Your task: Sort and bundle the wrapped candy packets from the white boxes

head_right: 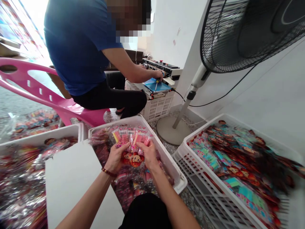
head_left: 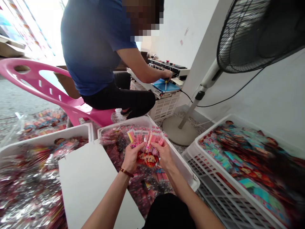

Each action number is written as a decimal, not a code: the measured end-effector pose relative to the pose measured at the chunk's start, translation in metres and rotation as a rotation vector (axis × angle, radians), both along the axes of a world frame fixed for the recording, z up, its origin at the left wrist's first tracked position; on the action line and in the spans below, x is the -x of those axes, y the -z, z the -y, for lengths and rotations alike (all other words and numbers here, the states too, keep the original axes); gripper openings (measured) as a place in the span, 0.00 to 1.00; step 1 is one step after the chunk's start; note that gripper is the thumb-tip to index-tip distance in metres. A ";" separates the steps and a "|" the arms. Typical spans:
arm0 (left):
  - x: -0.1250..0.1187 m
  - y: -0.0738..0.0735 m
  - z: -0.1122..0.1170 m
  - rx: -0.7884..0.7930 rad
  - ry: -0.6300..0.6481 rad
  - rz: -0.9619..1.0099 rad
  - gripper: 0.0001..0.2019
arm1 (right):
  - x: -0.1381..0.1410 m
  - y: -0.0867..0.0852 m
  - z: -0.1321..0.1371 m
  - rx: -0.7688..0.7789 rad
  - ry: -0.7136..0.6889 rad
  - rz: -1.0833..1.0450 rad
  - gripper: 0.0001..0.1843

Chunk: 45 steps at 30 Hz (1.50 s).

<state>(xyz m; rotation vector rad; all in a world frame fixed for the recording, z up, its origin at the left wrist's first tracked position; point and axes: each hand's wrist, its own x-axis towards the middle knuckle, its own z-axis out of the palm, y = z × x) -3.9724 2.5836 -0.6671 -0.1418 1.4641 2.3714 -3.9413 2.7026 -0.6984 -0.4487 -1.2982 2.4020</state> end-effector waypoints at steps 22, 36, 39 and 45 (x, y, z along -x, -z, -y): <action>0.007 0.008 0.002 0.052 -0.110 -0.062 0.22 | -0.004 -0.005 -0.005 0.051 -0.043 0.020 0.18; 0.009 0.012 0.008 0.149 0.108 -0.108 0.25 | -0.004 0.003 -0.012 0.117 0.066 0.023 0.18; 0.015 0.016 0.011 0.112 0.063 -0.152 0.25 | -0.006 0.006 -0.014 0.131 0.048 0.017 0.18; 0.021 0.018 0.015 0.118 0.027 -0.150 0.20 | -0.007 0.006 -0.014 0.155 0.035 0.017 0.19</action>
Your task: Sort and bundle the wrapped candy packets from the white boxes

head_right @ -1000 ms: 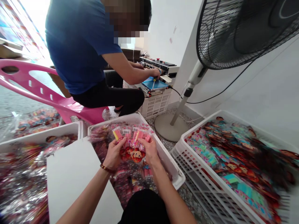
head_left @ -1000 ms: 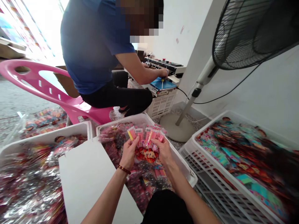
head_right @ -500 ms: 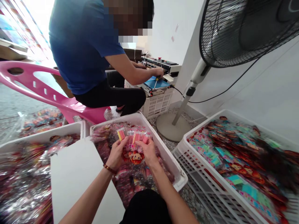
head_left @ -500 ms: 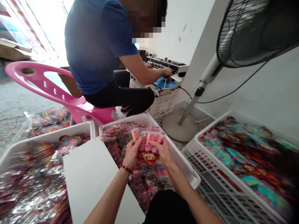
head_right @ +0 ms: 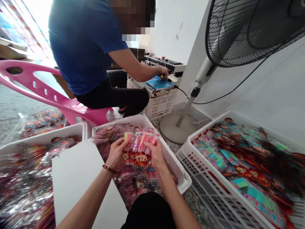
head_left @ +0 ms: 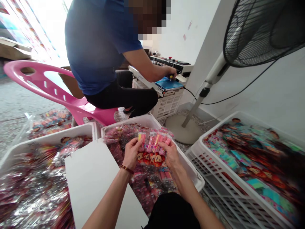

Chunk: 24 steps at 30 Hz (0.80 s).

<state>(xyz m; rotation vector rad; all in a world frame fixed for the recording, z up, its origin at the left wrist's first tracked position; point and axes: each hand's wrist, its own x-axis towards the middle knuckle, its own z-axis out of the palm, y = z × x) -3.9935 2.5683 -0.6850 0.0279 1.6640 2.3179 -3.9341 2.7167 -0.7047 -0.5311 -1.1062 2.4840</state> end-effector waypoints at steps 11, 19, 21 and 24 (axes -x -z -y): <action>0.001 0.002 0.001 0.004 0.026 0.035 0.21 | -0.001 0.007 -0.001 0.023 -0.035 0.007 0.20; 0.005 0.013 0.005 0.141 -0.060 0.024 0.19 | -0.006 0.001 -0.001 0.057 -0.130 -0.008 0.18; 0.006 0.014 0.006 0.169 -0.117 0.037 0.19 | -0.006 0.001 -0.001 0.053 -0.141 -0.001 0.19; 0.002 0.011 0.003 0.138 -0.075 0.079 0.21 | -0.004 0.002 0.000 0.019 -0.160 0.007 0.19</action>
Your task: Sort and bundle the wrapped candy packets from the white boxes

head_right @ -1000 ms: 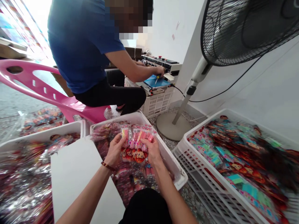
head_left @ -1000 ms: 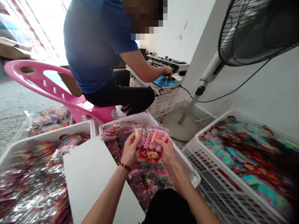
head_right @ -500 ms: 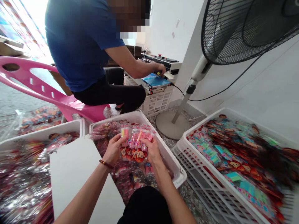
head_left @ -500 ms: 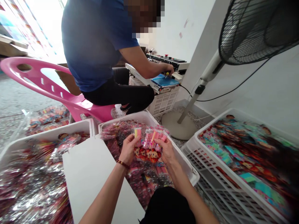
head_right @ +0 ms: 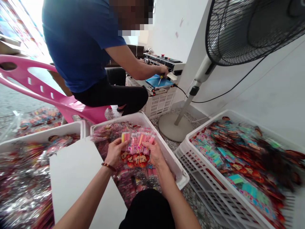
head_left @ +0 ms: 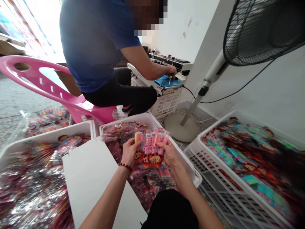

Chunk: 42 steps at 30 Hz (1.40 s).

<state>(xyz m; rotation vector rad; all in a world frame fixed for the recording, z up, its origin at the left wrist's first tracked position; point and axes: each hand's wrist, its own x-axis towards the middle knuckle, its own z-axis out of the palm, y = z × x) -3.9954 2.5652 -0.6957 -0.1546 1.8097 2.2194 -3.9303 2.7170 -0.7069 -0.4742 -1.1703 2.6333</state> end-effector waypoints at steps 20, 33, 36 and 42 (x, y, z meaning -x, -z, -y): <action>-0.011 0.002 -0.011 -0.148 0.213 -0.034 0.20 | 0.001 0.007 -0.001 -0.007 0.113 0.001 0.17; -0.004 0.016 -0.006 -0.080 0.139 -0.067 0.22 | -0.005 0.005 -0.021 0.101 0.179 0.032 0.20; -0.005 0.017 -0.006 -0.026 0.134 -0.100 0.22 | -0.005 0.004 -0.017 0.080 0.136 0.027 0.20; -0.015 0.008 -0.013 -0.058 0.191 -0.085 0.23 | 0.001 0.005 0.001 -0.012 0.093 -0.009 0.17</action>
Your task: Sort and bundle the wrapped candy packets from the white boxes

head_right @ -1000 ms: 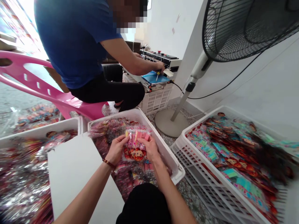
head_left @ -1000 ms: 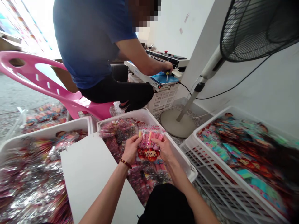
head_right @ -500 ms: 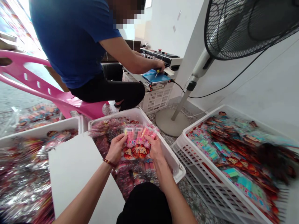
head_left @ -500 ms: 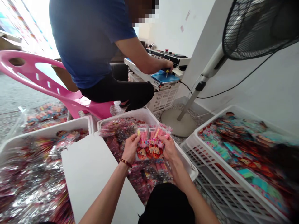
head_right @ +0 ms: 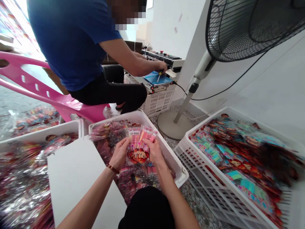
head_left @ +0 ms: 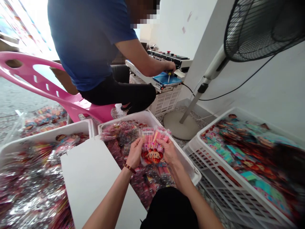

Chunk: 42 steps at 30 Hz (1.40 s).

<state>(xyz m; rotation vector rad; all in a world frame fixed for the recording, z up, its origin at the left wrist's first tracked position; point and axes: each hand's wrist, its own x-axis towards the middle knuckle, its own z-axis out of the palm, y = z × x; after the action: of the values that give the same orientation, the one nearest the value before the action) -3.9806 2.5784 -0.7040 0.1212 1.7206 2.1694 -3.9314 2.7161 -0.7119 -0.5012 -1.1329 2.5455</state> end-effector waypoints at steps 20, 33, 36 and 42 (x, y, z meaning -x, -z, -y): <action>-0.004 0.002 -0.001 -0.009 0.058 0.032 0.20 | -0.001 0.005 -0.001 -0.141 -0.067 0.044 0.23; -0.009 0.010 -0.006 -0.019 0.069 0.015 0.20 | 0.002 0.023 -0.002 -0.309 -0.123 0.035 0.26; -0.007 0.011 -0.005 -0.039 0.051 0.043 0.20 | 0.000 0.017 -0.002 -0.219 -0.163 0.025 0.27; -0.001 0.018 -0.001 0.028 0.002 0.005 0.21 | 0.002 0.016 -0.005 -0.218 -0.083 0.062 0.25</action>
<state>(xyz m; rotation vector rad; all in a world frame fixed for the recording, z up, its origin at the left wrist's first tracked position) -3.9794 2.5798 -0.7218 0.1107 1.7461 2.1416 -3.9330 2.7213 -0.7282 -0.4895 -1.4611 2.4495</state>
